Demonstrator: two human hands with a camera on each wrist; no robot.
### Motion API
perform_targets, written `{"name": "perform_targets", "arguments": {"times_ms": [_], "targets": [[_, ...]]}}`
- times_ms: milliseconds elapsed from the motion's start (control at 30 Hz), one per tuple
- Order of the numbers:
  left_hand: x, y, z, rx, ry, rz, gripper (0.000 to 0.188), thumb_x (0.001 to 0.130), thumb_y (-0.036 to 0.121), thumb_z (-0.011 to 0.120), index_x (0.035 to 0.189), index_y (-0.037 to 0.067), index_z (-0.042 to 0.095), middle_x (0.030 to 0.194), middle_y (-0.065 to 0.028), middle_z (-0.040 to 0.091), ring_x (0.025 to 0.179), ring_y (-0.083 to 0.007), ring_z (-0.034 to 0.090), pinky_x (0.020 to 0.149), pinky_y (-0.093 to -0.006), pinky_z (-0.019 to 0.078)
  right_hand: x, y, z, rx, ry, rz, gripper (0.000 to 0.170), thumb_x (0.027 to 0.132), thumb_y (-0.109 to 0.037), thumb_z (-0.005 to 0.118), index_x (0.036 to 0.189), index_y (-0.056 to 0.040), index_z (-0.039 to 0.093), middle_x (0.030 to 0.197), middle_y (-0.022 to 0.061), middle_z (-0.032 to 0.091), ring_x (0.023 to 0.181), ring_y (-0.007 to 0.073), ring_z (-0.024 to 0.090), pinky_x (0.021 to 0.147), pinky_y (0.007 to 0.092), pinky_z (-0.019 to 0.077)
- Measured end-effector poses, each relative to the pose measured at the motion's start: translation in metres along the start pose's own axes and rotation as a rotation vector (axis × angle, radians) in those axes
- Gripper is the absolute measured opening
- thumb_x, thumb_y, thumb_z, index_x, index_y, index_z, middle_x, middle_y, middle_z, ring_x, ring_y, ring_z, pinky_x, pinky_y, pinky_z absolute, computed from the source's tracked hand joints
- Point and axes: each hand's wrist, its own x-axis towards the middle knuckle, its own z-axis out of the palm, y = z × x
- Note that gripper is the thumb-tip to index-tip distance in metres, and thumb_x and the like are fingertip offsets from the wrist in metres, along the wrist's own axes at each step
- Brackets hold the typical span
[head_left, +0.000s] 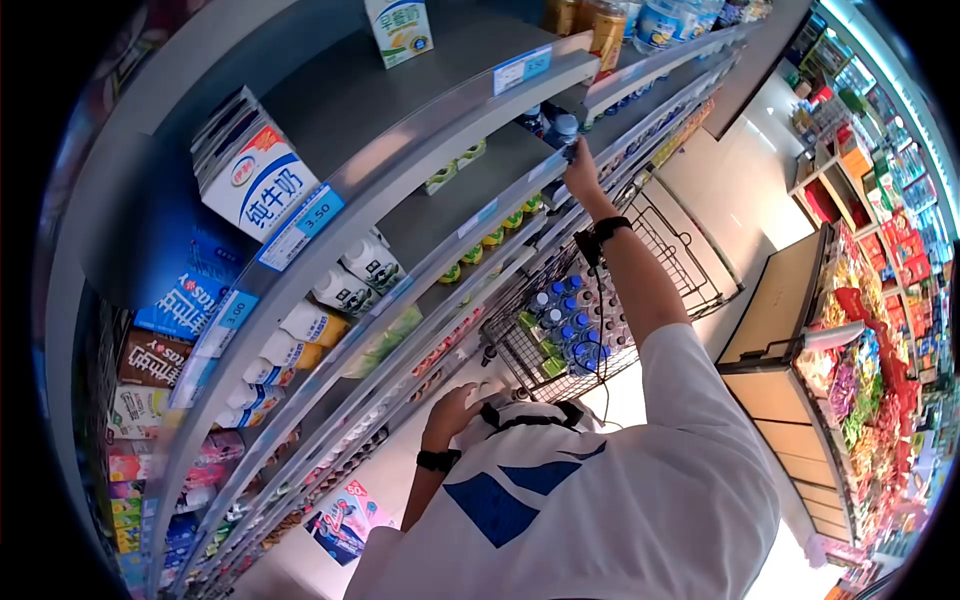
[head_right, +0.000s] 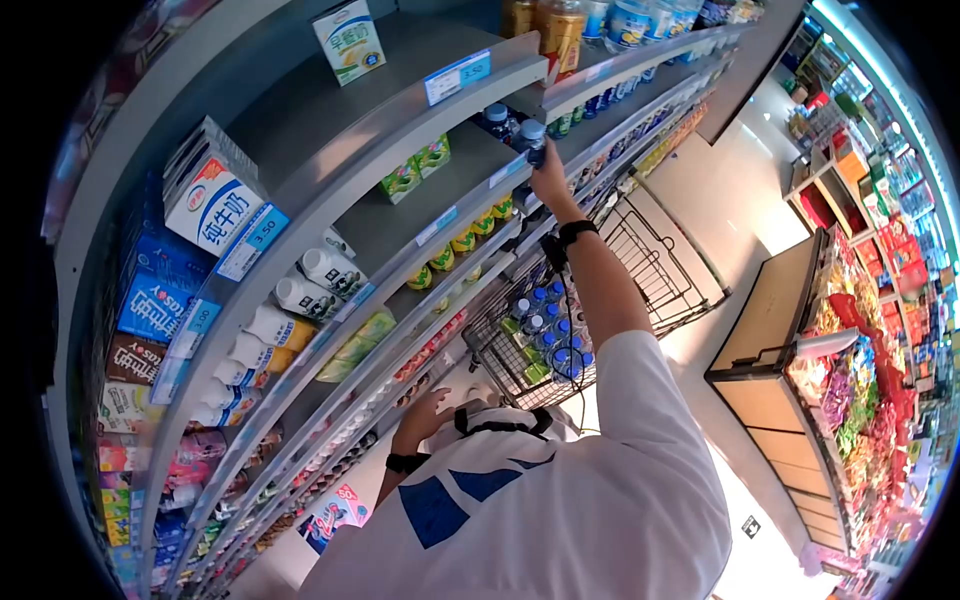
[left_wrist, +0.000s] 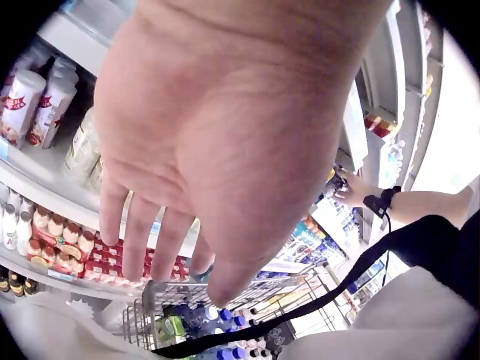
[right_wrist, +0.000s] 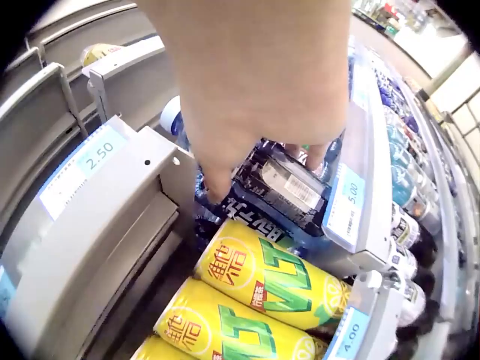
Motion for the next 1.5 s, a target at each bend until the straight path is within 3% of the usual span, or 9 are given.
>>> {"name": "perform_targets", "arguments": {"times_ms": [133,267,433,600,633,800,967,1233,1500], "targets": [[0.012,-0.010,0.011,0.005,-0.037,0.042,0.056,0.091,0.035,0.070,0.138,0.008,0.058,0.127,-0.0210,0.066,0.117,-0.0351,0.064,0.097,-0.0430,0.0513,-0.012,0.016,-0.008,0.204,-0.044,0.008,0.077,0.082,0.001,0.069,0.152,-0.0035,0.038,0.133,0.0213,0.063,0.124,0.0310,0.061,0.098,0.0378,0.0486],[0.021,-0.016,0.016,0.032,-0.052,0.086,0.056,0.092,0.032,0.073,0.140,0.009,0.057,0.127,-0.0210,0.066,0.116,-0.0338,0.066,0.094,-0.0423,0.0529,-0.065,0.025,-0.038,0.234,-0.095,0.161,0.063,0.084,-0.012,0.073,0.143,-0.0038,0.051,0.131,0.0159,0.066,0.113,0.0285,0.066,0.091,0.0363,0.0517],[0.030,-0.014,0.012,0.046,-0.100,0.147,0.056,0.091,0.034,0.071,0.139,0.008,0.057,0.126,-0.0216,0.066,0.116,-0.0366,0.064,0.096,-0.0436,0.0515,-0.230,0.077,-0.068,-0.159,-0.180,0.382,0.036,0.089,-0.018,0.069,0.124,-0.0070,0.069,0.083,0.0061,0.073,0.082,0.0168,0.068,0.076,0.0342,0.0542],[0.055,-0.019,0.014,0.055,-0.176,0.305,0.051,0.092,0.032,0.070,0.135,0.006,0.059,0.124,-0.0246,0.066,0.116,-0.0421,0.062,0.098,-0.0457,0.0502,-0.425,0.086,-0.118,-0.246,-0.655,0.587,0.039,0.090,-0.019,0.071,0.125,-0.0025,0.066,0.098,0.0102,0.076,0.088,0.0213,0.071,0.079,0.0345,0.0558],[0.060,-0.013,0.010,0.076,-0.196,0.292,0.051,0.092,0.031,0.070,0.135,0.006,0.059,0.125,-0.0237,0.066,0.116,-0.0416,0.062,0.098,-0.0457,0.0497,-0.472,0.096,-0.125,-0.127,-0.569,0.677,0.043,0.085,-0.024,0.075,0.123,-0.0041,0.068,0.098,0.0168,0.076,0.087,0.0233,0.073,0.078,0.0377,0.0567],[0.086,0.005,0.006,0.148,-0.304,0.256,0.053,0.091,0.030,0.069,0.135,0.003,0.057,0.130,-0.0222,0.064,0.120,-0.0397,0.060,0.101,-0.0461,0.0489,-0.620,0.034,-0.167,0.101,-0.067,1.544,0.038,0.089,-0.023,0.070,0.124,-0.0089,0.067,0.104,0.0069,0.073,0.077,0.0191,0.071,0.064,0.0337,0.0547],[0.103,0.006,0.009,0.188,-0.392,0.271,0.059,0.090,0.031,0.070,0.139,0.002,0.056,0.134,-0.0209,0.062,0.123,-0.0383,0.059,0.104,-0.0455,0.0480,-0.713,-0.036,-0.185,0.148,0.453,1.786,0.034,0.095,-0.025,0.063,0.125,-0.0090,0.063,0.102,0.0076,0.071,0.076,0.0218,0.072,0.060,0.0352,0.0536],[0.118,-0.002,0.008,0.222,-0.557,0.301,0.062,0.091,0.029,0.069,0.144,0.002,0.051,0.136,-0.0232,0.062,0.124,-0.0380,0.060,0.102,-0.0430,0.0490,-0.704,-0.045,-0.181,0.155,0.377,1.714,0.032,0.094,-0.020,0.065,0.123,-0.0061,0.063,0.100,0.0082,0.070,0.072,0.0197,0.070,0.055,0.0328,0.0515],[0.109,0.018,-0.004,0.196,-0.412,0.087,0.058,0.090,0.033,0.072,0.137,0.002,0.057,0.127,-0.0219,0.067,0.117,-0.0356,0.065,0.100,-0.0428,0.0506,-0.598,0.077,-0.154,-0.272,0.092,1.002,0.032,0.086,-0.016,0.073,0.116,-0.0040,0.069,0.089,0.0084,0.073,0.076,0.0172,0.070,0.065,0.0324,0.0555]]}}
